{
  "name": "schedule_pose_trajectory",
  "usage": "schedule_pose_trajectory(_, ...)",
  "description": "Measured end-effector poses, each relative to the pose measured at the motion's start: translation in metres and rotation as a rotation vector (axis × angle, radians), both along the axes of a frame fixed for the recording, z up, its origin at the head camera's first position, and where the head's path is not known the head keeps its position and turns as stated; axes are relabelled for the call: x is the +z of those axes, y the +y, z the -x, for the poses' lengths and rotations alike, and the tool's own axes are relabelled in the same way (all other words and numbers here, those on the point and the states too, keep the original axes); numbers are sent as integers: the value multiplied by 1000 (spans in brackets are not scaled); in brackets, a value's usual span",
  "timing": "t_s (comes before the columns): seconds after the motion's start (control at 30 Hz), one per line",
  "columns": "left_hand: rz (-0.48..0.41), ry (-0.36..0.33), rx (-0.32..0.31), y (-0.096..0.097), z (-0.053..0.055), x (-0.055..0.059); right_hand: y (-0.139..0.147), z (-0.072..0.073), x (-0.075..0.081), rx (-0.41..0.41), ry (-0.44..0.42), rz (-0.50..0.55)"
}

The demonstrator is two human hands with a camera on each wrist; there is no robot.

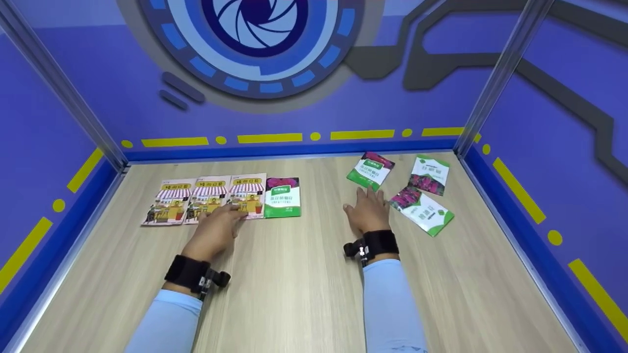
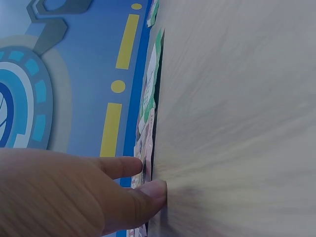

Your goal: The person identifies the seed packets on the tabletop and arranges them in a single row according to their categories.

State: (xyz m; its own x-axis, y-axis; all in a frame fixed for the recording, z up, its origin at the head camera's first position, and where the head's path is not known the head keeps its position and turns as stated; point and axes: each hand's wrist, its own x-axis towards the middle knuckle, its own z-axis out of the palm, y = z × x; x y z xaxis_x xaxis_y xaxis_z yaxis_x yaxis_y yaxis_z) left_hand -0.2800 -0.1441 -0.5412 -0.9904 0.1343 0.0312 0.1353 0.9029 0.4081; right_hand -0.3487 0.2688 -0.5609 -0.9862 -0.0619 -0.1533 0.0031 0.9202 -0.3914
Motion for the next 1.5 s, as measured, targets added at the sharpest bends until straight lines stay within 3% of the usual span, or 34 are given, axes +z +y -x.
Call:
schedule_pose_trajectory(0.27, 10, 6, 4, -2, 1, -1, -9, -2, 2, 33, 127, -19)
schedule_pose_trajectory(0.57, 6, 3, -1, -3, 1, -1, -23, -4, 1, 48, 205, 73)
schedule_pose_trajectory(0.9, 7, -9, 8, -2, 1, 1, -46, -9, 3, 127, 173, 50)
schedule_pose_trajectory(1.13, 5, -14, 0, -3, 1, 0, -58, -11, 2, 190, 200, 19)
schedule_pose_trajectory(1.5, 2, -17, -3, -2, 0, 0, -62, -14, 4, 220, 170, -5)
